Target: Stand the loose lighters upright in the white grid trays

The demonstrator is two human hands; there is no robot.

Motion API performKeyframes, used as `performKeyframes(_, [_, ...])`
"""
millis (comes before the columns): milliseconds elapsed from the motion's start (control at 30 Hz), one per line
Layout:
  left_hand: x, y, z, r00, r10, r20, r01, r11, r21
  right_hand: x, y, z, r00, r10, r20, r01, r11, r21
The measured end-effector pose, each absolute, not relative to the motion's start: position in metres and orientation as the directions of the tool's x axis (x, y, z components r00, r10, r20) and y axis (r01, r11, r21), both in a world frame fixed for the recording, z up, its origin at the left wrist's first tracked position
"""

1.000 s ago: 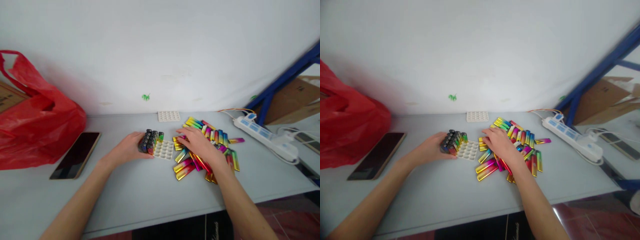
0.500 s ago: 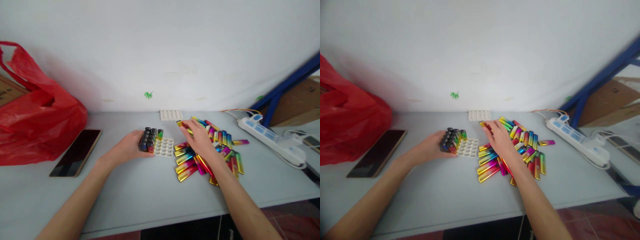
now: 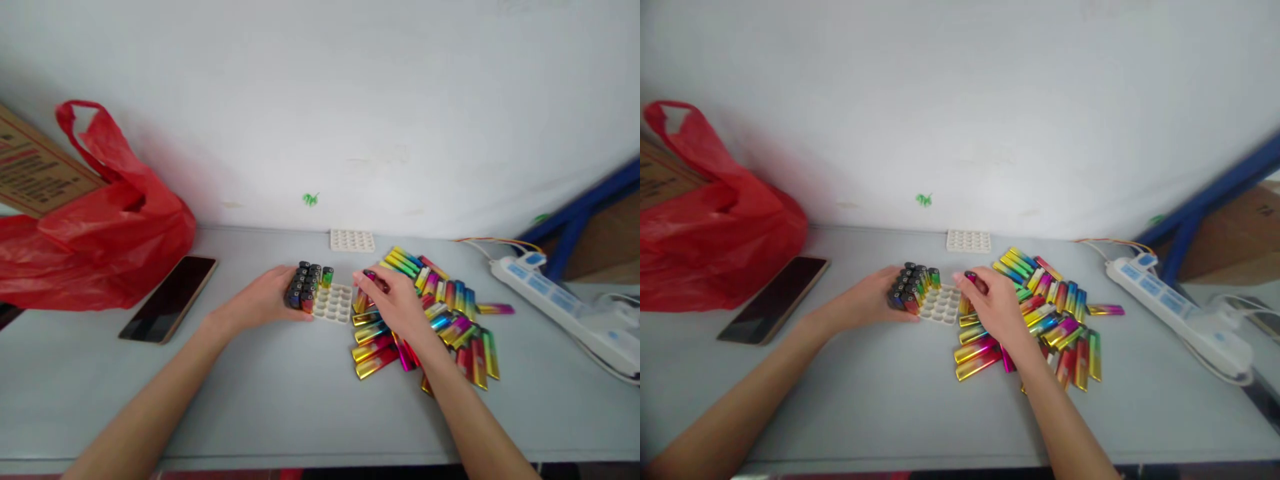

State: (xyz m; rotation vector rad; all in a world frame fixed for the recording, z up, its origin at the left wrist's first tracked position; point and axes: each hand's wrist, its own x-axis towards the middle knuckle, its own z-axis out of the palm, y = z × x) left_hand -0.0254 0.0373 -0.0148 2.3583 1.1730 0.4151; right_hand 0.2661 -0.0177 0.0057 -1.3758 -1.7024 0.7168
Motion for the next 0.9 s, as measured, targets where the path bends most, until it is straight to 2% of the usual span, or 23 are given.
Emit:
performKeyframes(100, [-0.025, 0.037, -0.014, 0.596, 0.800, 0.068, 0.645, -0.528, 0.553, 0.263, -0.020, 0.008, -0.176, 0.966, 0.191, 0.347, 0.243, -0.906])
performKeyframes(200, [-0.025, 0.037, -0.014, 0.592, 0.803, 0.068, 0.644, -0.523, 0.558, 0.259, -0.022, 0.008, -0.289, 0.954, 0.078, 0.160, 0.128, -0.979])
performKeyframes(300, [-0.025, 0.037, -0.014, 0.592, 0.803, 0.065, 0.644, -0.521, 0.561, 0.255, -0.024, 0.007, -0.324, 0.946, 0.006, 0.101, 0.041, -0.994])
performKeyframes(400, [-0.026, 0.036, -0.014, 0.596, 0.800, 0.072, 0.633, -0.523, 0.571, 0.251, -0.025, 0.007, -0.256, 0.967, 0.013, 0.187, 0.063, -0.980])
performKeyframes(600, [-0.026, 0.036, -0.014, 0.587, 0.806, 0.073, 0.641, -0.518, 0.566, 0.240, -0.031, 0.009, -0.057, 0.987, 0.151, 0.436, 0.161, -0.886])
performKeyframes(733, [-0.025, 0.036, -0.013, 0.575, 0.814, 0.078, 0.648, -0.512, 0.564, 0.234, -0.036, 0.011, -0.042, 0.975, 0.219, 0.515, 0.209, -0.832])
performKeyframes(900, [-0.025, 0.036, -0.013, 0.583, 0.809, 0.074, 0.646, -0.517, 0.562, 0.232, -0.037, 0.013, -0.101, 0.969, 0.225, 0.546, 0.243, -0.802])
